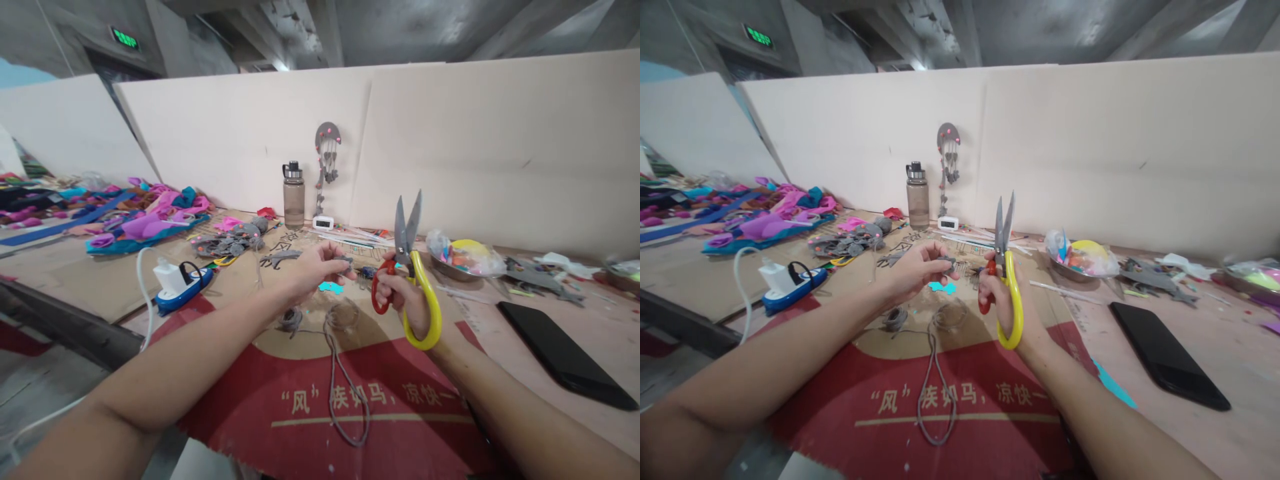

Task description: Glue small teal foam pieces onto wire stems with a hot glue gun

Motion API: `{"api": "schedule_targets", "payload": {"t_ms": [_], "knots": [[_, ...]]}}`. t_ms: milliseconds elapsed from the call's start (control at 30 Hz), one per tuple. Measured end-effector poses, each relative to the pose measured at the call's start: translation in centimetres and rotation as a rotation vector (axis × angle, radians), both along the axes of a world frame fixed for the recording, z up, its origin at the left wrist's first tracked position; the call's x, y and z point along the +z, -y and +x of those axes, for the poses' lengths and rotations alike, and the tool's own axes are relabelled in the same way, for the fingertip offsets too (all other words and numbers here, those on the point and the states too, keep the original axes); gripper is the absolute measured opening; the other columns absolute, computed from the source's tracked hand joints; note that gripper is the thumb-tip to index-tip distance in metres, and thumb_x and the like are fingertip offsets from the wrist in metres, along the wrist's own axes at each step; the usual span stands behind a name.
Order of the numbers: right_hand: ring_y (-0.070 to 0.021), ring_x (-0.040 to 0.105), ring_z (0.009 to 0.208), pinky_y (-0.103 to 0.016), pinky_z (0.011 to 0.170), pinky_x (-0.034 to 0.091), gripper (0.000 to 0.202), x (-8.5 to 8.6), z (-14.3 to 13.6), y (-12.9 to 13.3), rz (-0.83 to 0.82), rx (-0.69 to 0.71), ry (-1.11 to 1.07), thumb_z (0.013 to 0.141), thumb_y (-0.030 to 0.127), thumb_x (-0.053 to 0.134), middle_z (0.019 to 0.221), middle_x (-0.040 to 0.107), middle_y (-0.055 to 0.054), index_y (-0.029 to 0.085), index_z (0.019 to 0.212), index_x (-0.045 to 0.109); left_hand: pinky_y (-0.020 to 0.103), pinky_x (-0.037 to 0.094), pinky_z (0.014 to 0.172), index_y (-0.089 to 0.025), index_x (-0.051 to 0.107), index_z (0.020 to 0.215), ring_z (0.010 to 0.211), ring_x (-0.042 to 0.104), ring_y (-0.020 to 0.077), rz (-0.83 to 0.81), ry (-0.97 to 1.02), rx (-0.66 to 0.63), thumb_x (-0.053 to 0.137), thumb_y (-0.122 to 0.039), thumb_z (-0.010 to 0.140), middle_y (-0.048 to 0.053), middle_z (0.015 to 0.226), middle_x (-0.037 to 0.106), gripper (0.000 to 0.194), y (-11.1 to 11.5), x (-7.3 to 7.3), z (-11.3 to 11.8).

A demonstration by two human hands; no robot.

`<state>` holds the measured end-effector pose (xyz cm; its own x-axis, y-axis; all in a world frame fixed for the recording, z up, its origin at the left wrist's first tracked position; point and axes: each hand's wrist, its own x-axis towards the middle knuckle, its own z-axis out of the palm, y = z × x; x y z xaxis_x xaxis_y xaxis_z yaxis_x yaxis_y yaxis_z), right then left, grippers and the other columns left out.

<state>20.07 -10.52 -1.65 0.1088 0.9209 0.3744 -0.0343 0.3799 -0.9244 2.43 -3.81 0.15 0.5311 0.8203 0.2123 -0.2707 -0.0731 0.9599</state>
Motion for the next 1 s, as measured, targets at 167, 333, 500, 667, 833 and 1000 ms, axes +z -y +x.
{"api": "schedule_targets", "payload": {"t_ms": [167, 333, 500, 667, 833, 1000], "knots": [[-0.0081, 0.039, 0.047, -0.023, 0.042, 0.035, 0.033, 1.0, -0.6, 1.1, -0.010, -0.076, 0.064, 0.081, 0.039, 0.061, 0.067, 0.042, 0.007, 0.026, 0.108, 0.046, 0.020, 0.033, 0.051, -0.015, 0.056, 0.081, 0.053, 0.051, 0.0057, 0.002, 0.051, 0.057, 0.077, -0.020, 0.067, -0.003, 0.064, 0.057, 0.026, 0.0, 0.8, -0.2], [-0.0135, 0.050, 0.072, -0.028, 0.067, 0.047, 0.036, 0.9, -0.1, 1.2, 0.166, -0.202, 0.392, 0.080, 0.034, 0.064, 0.083, 0.049, 0.001, 0.027, 0.111, 0.048, 0.021, 0.032, 0.053, -0.012, 0.059, 0.073, 0.053, 0.044, 0.0039, -0.008, 0.032, 0.023, 0.079, -0.022, 0.067, -0.004, 0.062, 0.053, 0.023, -0.1, 0.7, -0.1], [-0.0176, 0.054, 0.081, -0.034, 0.074, 0.048, 0.048, -0.6, 0.2, 0.5, 0.134, -0.152, 0.601, 0.085, 0.040, 0.061, 0.096, 0.054, -0.002, 0.026, 0.127, 0.043, 0.021, 0.034, 0.054, -0.013, 0.057, 0.071, 0.052, 0.046, 0.0037, -0.046, 0.103, 0.027, 0.082, -0.023, 0.063, -0.004, 0.062, 0.054, 0.028, 0.1, 0.9, -0.1], [-0.0199, 0.057, 0.088, -0.035, 0.081, 0.049, 0.031, -0.8, 0.0, 0.6, 0.123, -0.048, 0.634, 0.090, 0.044, 0.053, 0.098, 0.060, -0.004, 0.025, 0.114, 0.052, 0.021, 0.040, 0.055, -0.012, 0.059, 0.078, 0.057, 0.053, 0.0054, -0.068, 0.146, -0.008, 0.081, -0.020, 0.065, -0.002, 0.068, 0.059, 0.027, 0.3, 1.0, 0.0], [-0.0194, 0.058, 0.083, -0.034, 0.079, 0.050, 0.031, -0.3, -0.1, 1.1, 0.083, -0.014, 0.688, 0.092, 0.046, 0.049, 0.094, 0.062, -0.004, 0.024, 0.114, 0.052, 0.022, 0.046, 0.058, -0.011, 0.060, 0.081, 0.058, 0.057, 0.0068, -0.084, 0.169, -0.025, 0.081, -0.019, 0.065, -0.001, 0.071, 0.062, 0.028, 0.3, 0.7, 0.1], [-0.0194, 0.059, 0.085, -0.033, 0.079, 0.051, 0.033, -0.2, -0.1, 1.1, 0.095, -0.004, 0.669, 0.092, 0.047, 0.049, 0.097, 0.064, -0.004, 0.024, 0.116, 0.053, 0.023, 0.046, 0.059, -0.012, 0.061, 0.086, 0.059, 0.059, 0.0070, -0.077, 0.157, -0.036, 0.080, -0.019, 0.066, 0.000, 0.074, 0.064, 0.029, 0.5, 0.6, 0.1]]}}
